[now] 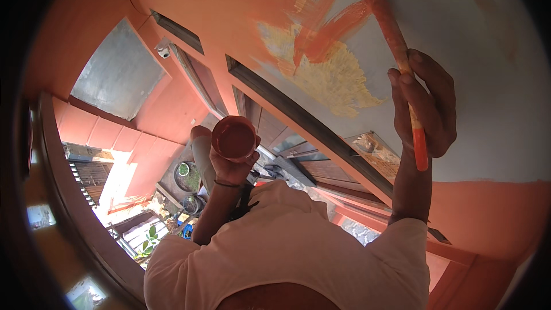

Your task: The person paints a white ceiling with orange paint using a brush and a small container. They repeatedly dip the brush into the container and apply paint in broad strokes, gradually covering more of the ceiling area.

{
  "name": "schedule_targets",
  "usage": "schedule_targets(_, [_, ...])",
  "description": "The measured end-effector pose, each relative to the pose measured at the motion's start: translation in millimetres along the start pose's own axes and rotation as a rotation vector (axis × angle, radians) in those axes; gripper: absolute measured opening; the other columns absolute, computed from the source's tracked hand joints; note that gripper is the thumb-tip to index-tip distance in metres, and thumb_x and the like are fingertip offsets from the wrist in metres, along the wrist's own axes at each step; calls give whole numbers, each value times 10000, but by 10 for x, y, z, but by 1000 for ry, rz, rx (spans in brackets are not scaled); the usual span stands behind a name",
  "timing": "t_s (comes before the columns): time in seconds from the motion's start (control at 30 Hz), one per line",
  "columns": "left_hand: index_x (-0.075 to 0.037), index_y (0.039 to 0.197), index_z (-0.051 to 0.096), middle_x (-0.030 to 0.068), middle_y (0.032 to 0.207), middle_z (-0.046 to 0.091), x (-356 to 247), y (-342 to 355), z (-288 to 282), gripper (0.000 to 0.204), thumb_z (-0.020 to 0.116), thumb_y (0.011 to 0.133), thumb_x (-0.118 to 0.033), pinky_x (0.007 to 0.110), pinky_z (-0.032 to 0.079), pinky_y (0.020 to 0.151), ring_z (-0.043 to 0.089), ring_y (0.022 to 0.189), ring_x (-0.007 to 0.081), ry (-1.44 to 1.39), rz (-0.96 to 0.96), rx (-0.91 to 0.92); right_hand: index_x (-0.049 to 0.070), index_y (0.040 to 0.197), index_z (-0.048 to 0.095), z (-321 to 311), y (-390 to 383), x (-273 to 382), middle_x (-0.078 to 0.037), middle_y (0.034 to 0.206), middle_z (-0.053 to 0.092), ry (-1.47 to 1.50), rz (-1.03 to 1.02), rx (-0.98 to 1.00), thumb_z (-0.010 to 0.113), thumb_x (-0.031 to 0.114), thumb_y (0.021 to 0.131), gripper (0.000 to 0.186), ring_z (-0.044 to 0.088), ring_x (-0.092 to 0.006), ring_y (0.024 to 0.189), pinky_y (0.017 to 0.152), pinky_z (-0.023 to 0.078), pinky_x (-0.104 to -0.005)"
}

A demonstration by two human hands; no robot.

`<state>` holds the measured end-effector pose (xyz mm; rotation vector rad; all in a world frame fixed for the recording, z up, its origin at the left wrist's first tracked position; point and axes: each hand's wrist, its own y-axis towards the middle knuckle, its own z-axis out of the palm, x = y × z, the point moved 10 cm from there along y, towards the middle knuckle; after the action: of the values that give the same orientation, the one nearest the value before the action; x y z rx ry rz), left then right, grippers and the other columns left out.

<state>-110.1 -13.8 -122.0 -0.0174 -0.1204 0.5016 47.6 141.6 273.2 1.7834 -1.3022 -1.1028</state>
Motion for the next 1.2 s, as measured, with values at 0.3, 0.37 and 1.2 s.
schedule_targets(0.3, [-153,1477,533,155,1468,576,82,16,81,633,649,980,-526,570,609,849,593,1297,402,6,-14,-15,13,1068,729,545,-621,-136,-170,1058,755,332,325,247,866,-58,806,304,762,-267,929,767,629,-341])
schedule_targets(0.37, [-130,1488,527,187,1454,586,90,18,71,652,641,960,-496,594,615,859,565,1315,480,-70,-22,-9,20,1067,730,457,-627,-218,-163,1060,757,251,305,233,874,-56,799,313,763,-265,931,771,631,-341])
schedule_targets(1.2, [-114,1471,547,204,1423,602,129,72,114,623,574,988,-507,568,624,804,572,1290,456,26,-35,-37,15,1090,691,164,-270,-141,-163,988,770,-15,258,160,873,-25,817,330,780,-296,844,681,644,-339])
